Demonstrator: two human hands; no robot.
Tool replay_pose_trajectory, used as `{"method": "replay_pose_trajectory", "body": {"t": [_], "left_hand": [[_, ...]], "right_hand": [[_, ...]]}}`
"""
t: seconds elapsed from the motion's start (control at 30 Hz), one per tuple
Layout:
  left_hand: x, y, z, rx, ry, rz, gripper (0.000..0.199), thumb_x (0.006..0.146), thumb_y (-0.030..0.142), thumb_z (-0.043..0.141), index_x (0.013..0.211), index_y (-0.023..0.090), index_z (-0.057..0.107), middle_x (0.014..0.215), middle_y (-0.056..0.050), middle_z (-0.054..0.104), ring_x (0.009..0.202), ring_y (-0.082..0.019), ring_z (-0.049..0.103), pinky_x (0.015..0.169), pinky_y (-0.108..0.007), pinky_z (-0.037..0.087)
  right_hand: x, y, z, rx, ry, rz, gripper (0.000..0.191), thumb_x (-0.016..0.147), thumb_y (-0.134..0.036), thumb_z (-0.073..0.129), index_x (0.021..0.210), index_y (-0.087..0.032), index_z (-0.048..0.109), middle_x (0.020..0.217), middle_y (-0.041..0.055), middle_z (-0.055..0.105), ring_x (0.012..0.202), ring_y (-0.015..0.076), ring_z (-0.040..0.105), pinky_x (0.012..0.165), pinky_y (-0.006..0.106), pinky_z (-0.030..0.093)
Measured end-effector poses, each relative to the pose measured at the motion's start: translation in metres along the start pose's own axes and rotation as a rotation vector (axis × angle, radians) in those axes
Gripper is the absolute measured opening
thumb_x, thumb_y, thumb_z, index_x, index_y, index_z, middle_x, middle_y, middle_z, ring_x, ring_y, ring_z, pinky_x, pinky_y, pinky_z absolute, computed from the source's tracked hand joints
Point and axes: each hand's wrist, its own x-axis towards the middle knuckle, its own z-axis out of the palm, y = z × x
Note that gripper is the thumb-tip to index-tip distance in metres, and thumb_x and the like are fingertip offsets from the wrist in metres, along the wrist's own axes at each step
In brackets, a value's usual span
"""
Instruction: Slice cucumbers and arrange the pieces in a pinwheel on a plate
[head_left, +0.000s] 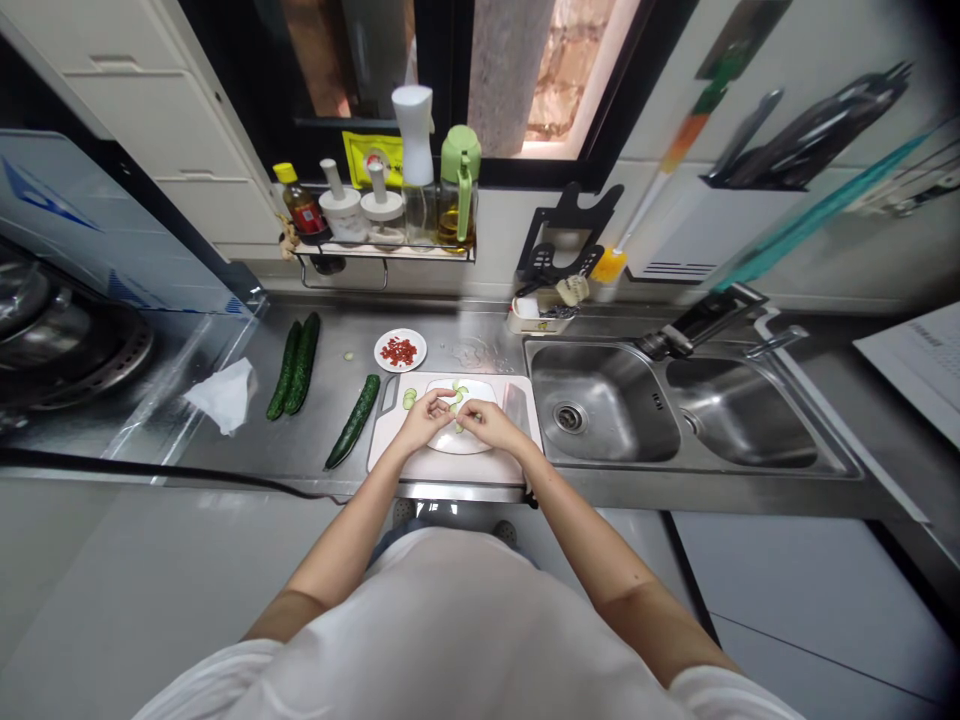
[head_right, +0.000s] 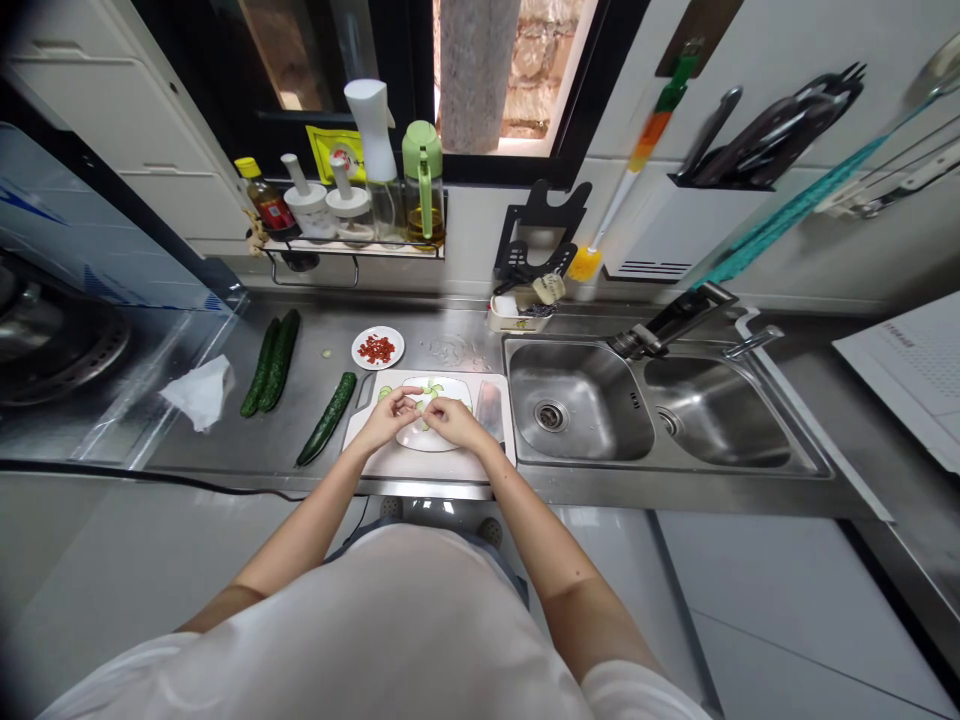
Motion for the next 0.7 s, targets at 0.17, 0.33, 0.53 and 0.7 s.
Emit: {"method": "replay_pose_trajectory", "body": {"t": [0.17, 0.33, 0.53, 0.7], "left_hand": [[0.001, -0.0014, -0.0022, 0.054, -0.019, 0.031, 0.042, 0.071, 0.031, 0.07, 0.109, 0.016, 0.059, 0.078, 0.001, 0.056, 0.062, -0.008, 0.046, 0.063, -0.021, 0.037], [0.0021, -0.0047, -0.0037, 0.097, -0.023, 0.049, 0.041, 0.074, 0.03, 0.07, 0.111, 0.016, 0.06, 0.08, 0.001, 0.057, 0.061, -0.007, 0.045, 0.062, -0.021, 0.038], [0.0031, -0.0056, -0.0042, 0.115, -0.016, 0.046, 0.039, 0.074, 0.026, 0.069, 0.111, 0.015, 0.061, 0.079, 0.001, 0.057, 0.058, -0.006, 0.043, 0.06, -0.02, 0.037], [0.0043, -0.0079, -0.005, 0.119, -0.019, 0.042, 0.04, 0.073, 0.026, 0.069, 0.111, 0.014, 0.062, 0.079, 0.001, 0.058, 0.058, -0.006, 0.043, 0.06, -0.02, 0.038]], "right_hand": [[0.0011, -0.0015, -0.0009, 0.026, -0.027, 0.03, 0.019, 0.082, -0.031, 0.053, 0.074, -0.017, 0.063, 0.072, 0.0003, 0.065, 0.071, 0.0133, 0.056, 0.069, 0.024, 0.041], [0.0029, -0.0011, -0.0018, 0.058, -0.046, 0.046, 0.018, 0.081, -0.03, 0.053, 0.073, -0.017, 0.063, 0.072, 0.0002, 0.065, 0.071, 0.0129, 0.056, 0.069, 0.023, 0.041], [0.0057, 0.0047, -0.0018, 0.085, -0.067, 0.082, 0.018, 0.079, -0.03, 0.055, 0.074, -0.016, 0.064, 0.073, 0.0005, 0.065, 0.071, 0.0131, 0.056, 0.069, 0.024, 0.041], [0.007, 0.0069, -0.0014, 0.086, -0.079, 0.097, 0.017, 0.078, -0.029, 0.055, 0.074, -0.016, 0.064, 0.072, 0.0002, 0.065, 0.07, 0.0125, 0.055, 0.067, 0.023, 0.041]]}}
